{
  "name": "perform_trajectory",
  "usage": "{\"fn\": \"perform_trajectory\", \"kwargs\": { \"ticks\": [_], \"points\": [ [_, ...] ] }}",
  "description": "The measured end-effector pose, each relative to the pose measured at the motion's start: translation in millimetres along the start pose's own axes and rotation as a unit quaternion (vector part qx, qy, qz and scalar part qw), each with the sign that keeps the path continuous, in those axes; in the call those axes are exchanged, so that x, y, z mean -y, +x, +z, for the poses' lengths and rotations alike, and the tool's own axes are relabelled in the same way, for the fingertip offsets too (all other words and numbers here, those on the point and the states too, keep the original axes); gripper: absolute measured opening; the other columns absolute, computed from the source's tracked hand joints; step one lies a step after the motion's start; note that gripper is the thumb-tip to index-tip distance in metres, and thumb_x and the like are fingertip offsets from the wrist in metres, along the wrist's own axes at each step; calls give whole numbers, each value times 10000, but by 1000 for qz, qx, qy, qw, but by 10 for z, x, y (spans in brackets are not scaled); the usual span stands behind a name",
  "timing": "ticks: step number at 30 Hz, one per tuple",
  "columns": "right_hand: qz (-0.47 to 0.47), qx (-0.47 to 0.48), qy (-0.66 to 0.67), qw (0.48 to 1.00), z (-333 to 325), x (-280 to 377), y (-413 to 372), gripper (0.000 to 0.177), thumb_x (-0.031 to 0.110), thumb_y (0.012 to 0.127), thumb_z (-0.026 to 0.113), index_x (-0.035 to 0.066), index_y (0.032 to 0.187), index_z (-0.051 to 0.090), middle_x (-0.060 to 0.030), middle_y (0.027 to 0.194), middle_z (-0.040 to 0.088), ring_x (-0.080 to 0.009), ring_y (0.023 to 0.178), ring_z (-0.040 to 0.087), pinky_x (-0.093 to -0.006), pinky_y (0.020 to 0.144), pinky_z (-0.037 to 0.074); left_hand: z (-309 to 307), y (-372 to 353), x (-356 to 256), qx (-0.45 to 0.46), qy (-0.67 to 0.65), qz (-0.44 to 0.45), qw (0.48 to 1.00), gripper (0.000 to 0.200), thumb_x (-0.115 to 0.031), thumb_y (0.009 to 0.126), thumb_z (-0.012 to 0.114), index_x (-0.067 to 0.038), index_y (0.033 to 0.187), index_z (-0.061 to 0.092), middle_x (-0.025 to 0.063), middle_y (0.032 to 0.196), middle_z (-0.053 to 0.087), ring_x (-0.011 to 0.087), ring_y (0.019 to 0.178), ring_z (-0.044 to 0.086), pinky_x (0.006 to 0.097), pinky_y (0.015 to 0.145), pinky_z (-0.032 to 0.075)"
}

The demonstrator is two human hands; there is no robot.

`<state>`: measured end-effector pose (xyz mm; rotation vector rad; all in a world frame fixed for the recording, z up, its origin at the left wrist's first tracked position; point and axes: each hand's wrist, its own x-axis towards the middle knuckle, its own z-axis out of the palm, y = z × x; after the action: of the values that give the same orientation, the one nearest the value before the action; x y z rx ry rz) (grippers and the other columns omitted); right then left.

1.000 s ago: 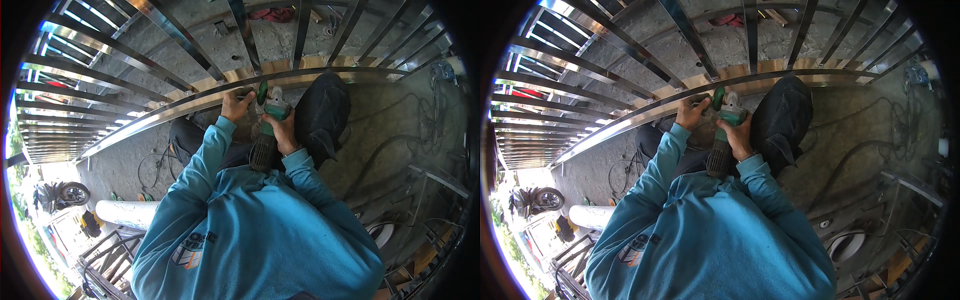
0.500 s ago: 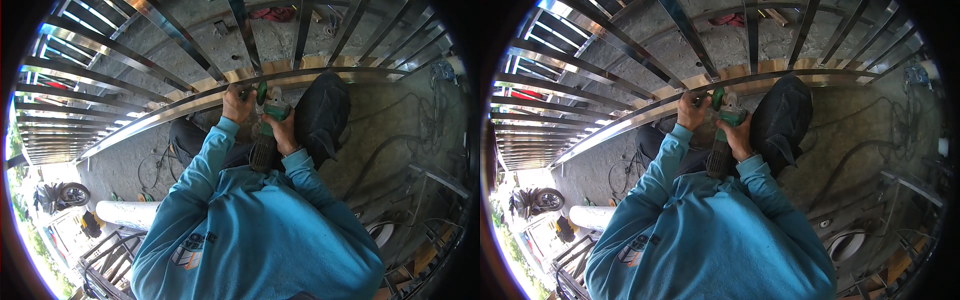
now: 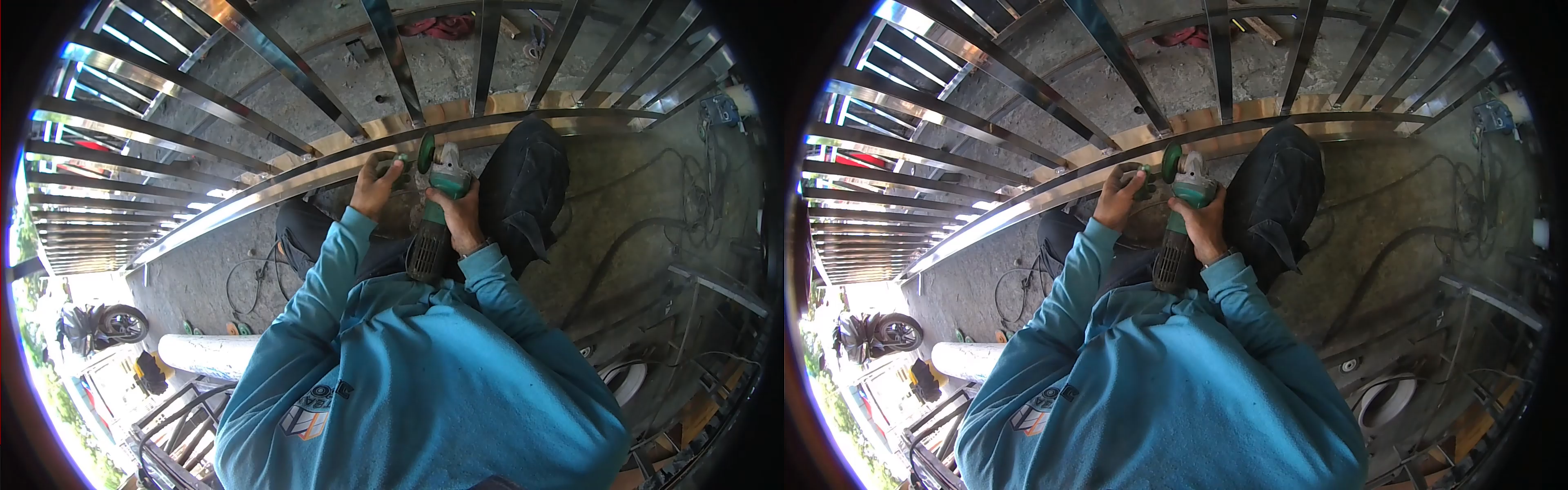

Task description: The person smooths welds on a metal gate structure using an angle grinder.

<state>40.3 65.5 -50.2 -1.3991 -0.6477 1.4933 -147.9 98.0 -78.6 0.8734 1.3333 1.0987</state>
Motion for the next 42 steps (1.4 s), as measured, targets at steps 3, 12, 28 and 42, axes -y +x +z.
{"fn": "perform_trajectory", "kwargs": {
  "ticks": [3,12,28,42],
  "points": [
    [2,-1,-5,1000,-2,2,3,812,70,726,862,-14,1344,342,-130,1157,559,-214,997,613,-354,853,535,-118,-111,-14,34,-142,-90,985,362,-148,1002,634,-44,1317,490,104,1202,624,243,1044,668,417,896,600],
    [48,-4,65,997,-71,-10,81,719,85,746,846,-5,1301,399,-132,1085,589,-239,887,656,-378,750,582,-45,-983,-296,67,-74,36,994,771,-181,842,820,-20,1453,379,210,1324,548,324,1191,587,414,1006,502],
    [113,47,180,976,-62,222,-64,371,80,835,751,25,1133,536,-117,830,620,-264,638,678,-396,562,598,-104,-1206,-221,232,355,439,792,894,-332,643,951,-15,1339,489,192,1066,619,321,807,673,394,632,564],
    [94,64,188,976,-104,227,-108,419,53,807,776,24,1152,540,-102,879,630,-239,621,672,-378,554,591,21,-1285,-518,288,374,388,791,801,-218,686,913,16,1335,504,194,1079,607,352,842,657,401,691,576]
  ]
}}
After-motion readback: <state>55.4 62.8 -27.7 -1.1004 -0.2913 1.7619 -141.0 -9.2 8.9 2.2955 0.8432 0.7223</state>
